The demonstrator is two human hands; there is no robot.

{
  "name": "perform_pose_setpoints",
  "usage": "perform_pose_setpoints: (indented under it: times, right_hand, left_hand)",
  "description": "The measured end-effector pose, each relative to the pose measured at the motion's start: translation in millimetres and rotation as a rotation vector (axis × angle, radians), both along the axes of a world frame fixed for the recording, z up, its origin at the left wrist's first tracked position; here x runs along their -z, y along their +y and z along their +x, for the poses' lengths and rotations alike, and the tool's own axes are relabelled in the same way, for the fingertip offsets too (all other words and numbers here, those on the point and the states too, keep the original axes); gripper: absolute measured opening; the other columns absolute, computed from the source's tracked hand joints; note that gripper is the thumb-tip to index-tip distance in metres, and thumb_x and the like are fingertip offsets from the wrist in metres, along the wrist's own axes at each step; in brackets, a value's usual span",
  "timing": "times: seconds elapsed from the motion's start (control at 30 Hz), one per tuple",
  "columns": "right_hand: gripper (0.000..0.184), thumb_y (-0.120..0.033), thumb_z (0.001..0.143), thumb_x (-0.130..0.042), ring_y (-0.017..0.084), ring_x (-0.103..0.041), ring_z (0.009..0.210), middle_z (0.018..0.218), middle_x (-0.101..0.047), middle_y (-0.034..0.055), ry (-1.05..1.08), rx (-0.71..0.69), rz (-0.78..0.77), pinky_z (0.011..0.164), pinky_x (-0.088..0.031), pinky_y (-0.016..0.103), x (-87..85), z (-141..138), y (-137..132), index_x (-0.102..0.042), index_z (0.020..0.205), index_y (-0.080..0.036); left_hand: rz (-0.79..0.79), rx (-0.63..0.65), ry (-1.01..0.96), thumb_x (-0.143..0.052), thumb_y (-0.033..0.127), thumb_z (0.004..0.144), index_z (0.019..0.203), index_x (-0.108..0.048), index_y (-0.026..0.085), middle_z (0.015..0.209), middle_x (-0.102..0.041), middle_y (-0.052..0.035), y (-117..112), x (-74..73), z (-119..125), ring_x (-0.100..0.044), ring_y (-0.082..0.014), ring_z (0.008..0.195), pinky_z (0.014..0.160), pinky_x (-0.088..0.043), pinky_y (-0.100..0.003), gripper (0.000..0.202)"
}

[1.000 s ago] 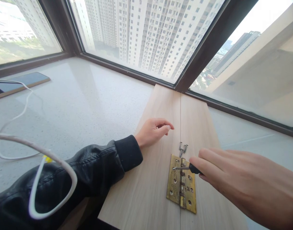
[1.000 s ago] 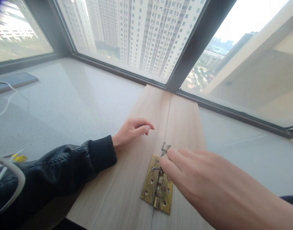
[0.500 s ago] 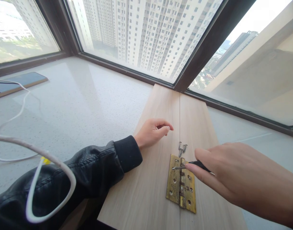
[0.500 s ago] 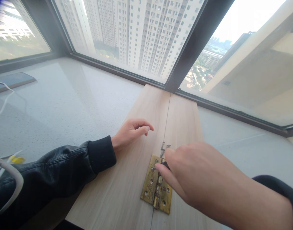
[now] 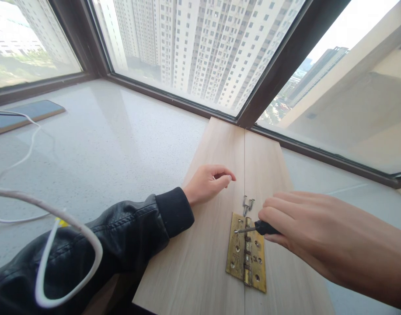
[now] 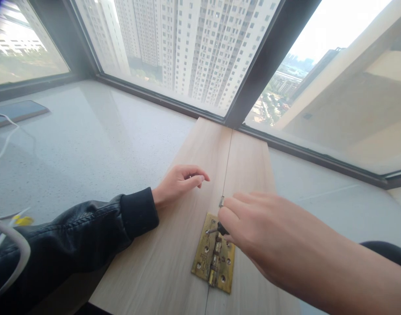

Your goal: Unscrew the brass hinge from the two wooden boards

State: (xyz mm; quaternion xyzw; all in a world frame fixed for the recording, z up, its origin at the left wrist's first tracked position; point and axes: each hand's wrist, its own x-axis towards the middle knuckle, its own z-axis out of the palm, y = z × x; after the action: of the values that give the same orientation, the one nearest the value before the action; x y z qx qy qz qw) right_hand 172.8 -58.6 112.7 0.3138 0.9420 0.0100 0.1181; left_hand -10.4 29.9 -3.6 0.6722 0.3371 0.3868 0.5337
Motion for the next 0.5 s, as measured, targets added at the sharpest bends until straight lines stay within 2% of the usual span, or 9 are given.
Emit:
perform_pose_setpoints:
  times: [0.1, 0.17, 0.27, 0.37, 0.43, 0.5]
  right_hand:
    - [0.017, -0.02, 0.091, -0.047, 0.017, -0.053, 0.052, 0.066, -0.054, -0.0008, -0.031, 0.082, -0.104, 0.048, -0.031, 0.03, -4.3, -4, 0, -0.043, 0.075, -0.023]
    - [0.019, -0.026, 0.092, -0.049, 0.016, -0.052, 0.049, 0.063, -0.054, -0.0018, -0.015, 0.131, -0.099, 0.045, -0.026, 0.028, -3.6, -5, -2, -0.042, 0.075, -0.023]
    - [0.023, -0.032, 0.093, -0.05, 0.015, -0.049, 0.042, 0.054, -0.052, -0.0035, 0.023, 0.123, 0.013, 0.043, -0.02, 0.029, 3.6, -7, -4, -0.042, 0.073, -0.024]
    - [0.034, -0.04, 0.096, -0.044, 0.016, -0.046, 0.035, 0.046, -0.047, -0.0039, 0.058, 0.089, 0.157, 0.044, -0.016, 0.03, 12.0, -11, -5, -0.041, 0.066, -0.024]
    - [0.04, -0.043, 0.097, -0.04, 0.017, -0.045, 0.032, 0.043, -0.045, -0.003, 0.055, 0.105, 0.253, 0.043, -0.013, 0.031, 14.3, -14, -6, -0.04, 0.061, -0.025]
    - [0.04, -0.043, 0.096, -0.041, 0.019, -0.046, 0.03, 0.043, -0.046, -0.0021, 0.038, 0.146, 0.282, 0.042, -0.013, 0.031, 13.4, -16, -7, -0.04, 0.06, -0.026]
  left_hand:
    - [-0.001, 0.0, 0.001, -0.052, 0.009, 0.081, 0.085, -0.072, 0.009, 0.065, -0.062, 0.0008, 0, -0.5, 0, -0.052, -0.0089, 0.062, 0.065, -0.041, -0.022, 0.021]
    - [-0.001, 0.001, 0.003, -0.052, 0.009, 0.081, 0.085, -0.072, 0.01, 0.065, -0.062, 0.0008, 0, -1.1, 0, -0.052, -0.009, 0.062, 0.065, -0.041, -0.022, 0.021]
    - [-0.003, 0.003, 0.007, -0.052, 0.009, 0.081, 0.084, -0.072, 0.011, 0.065, -0.062, 0.0011, -1, -1.7, 0, -0.052, -0.0093, 0.061, 0.064, -0.041, -0.022, 0.021]
    - [-0.005, 0.002, 0.014, -0.052, 0.01, 0.081, 0.084, -0.072, 0.011, 0.064, -0.062, 0.0012, -1, -1.5, 0, -0.051, -0.0093, 0.06, 0.063, -0.04, -0.022, 0.021]
    - [-0.003, 0.004, 0.009, -0.052, 0.01, 0.08, 0.085, -0.073, 0.011, 0.064, -0.062, 0.0011, 0, -0.9, 0, -0.051, -0.0092, 0.061, 0.063, -0.04, -0.022, 0.021]
    - [0.002, 0.008, 0.004, -0.052, 0.01, 0.081, 0.085, -0.073, 0.01, 0.064, -0.062, 0.0009, 0, -0.4, 0, -0.051, -0.009, 0.061, 0.063, -0.04, -0.022, 0.021]
